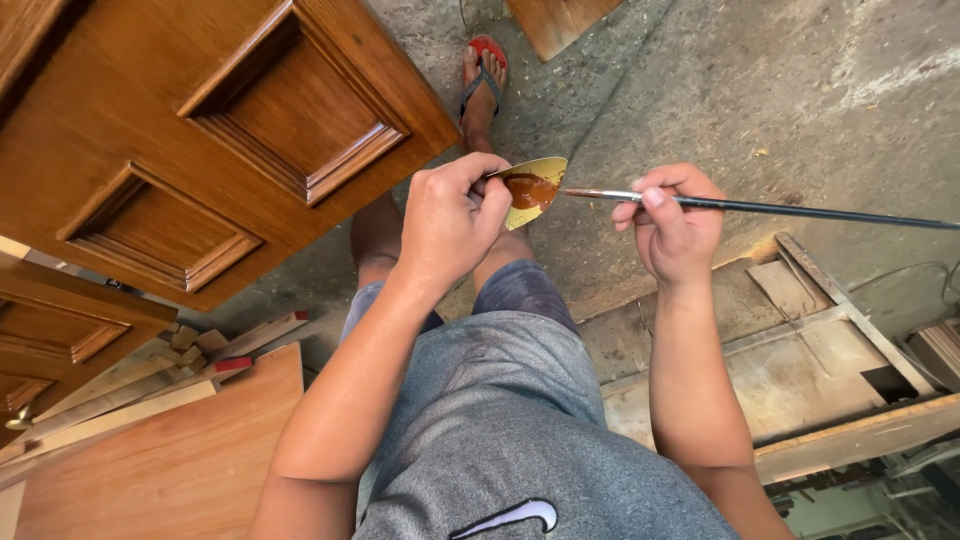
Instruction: Applying wood stain to the recessed panels and edges of several wooden doors using a small paintbrush.
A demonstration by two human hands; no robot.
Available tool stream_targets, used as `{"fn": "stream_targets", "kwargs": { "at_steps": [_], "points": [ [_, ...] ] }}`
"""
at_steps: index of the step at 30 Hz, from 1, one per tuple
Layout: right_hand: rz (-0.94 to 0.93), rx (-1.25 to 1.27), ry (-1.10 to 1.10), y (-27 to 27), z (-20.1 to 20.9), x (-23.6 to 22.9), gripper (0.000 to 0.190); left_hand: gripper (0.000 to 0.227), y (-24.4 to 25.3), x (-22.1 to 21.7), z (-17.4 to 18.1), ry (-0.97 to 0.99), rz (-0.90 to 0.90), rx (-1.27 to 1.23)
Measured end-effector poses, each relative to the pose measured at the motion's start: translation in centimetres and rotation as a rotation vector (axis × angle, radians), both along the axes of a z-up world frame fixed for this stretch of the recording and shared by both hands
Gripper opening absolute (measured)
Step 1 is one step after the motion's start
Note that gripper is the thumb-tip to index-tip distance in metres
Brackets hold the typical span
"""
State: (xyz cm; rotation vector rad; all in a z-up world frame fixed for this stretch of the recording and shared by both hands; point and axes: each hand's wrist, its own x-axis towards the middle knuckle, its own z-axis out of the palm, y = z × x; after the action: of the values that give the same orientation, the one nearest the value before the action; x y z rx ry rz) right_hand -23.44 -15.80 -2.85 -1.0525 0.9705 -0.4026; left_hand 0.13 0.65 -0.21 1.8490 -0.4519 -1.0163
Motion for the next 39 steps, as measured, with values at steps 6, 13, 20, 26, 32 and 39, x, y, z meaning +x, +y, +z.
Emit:
{"fn": "stream_targets", "kwargs": {
  "at_steps": [6,13,20,26,32,39],
  "points": [
    [0.029,-0.385,0.045,-1.7,2.0,2.1,0.023,0.018,1.9,0.2,-0.5,-0.017,0.021,0.032],
    [0.323,-0.929,0.008,-1.5,1.8,9.7,0.022,0.018,3.9,-0.9,-2.0,0.007,-0.033,0.056],
    [0.765,-1.134,0.074,-1.6,2.0,14.3,0.024,0.026,4.5,-0.9,-1.9,0.032,-0.139,0.137],
    [0.750,-1.072,0.146,-0.8,1.5,15.9,0.029,0.027,4.8,-0.5,-2.2,0.074,-0.155,0.168],
    [0.729,-1.043,0.161,-0.3,1.4,16.6,0.024,0.027,5.0,0.0,-2.0,0.067,-0.164,0.158],
    [0.710,-1.057,0.191,0.0,1.1,16.8,0.021,0.026,5.5,0.2,-2.3,0.077,-0.171,0.169]
  ]
}}
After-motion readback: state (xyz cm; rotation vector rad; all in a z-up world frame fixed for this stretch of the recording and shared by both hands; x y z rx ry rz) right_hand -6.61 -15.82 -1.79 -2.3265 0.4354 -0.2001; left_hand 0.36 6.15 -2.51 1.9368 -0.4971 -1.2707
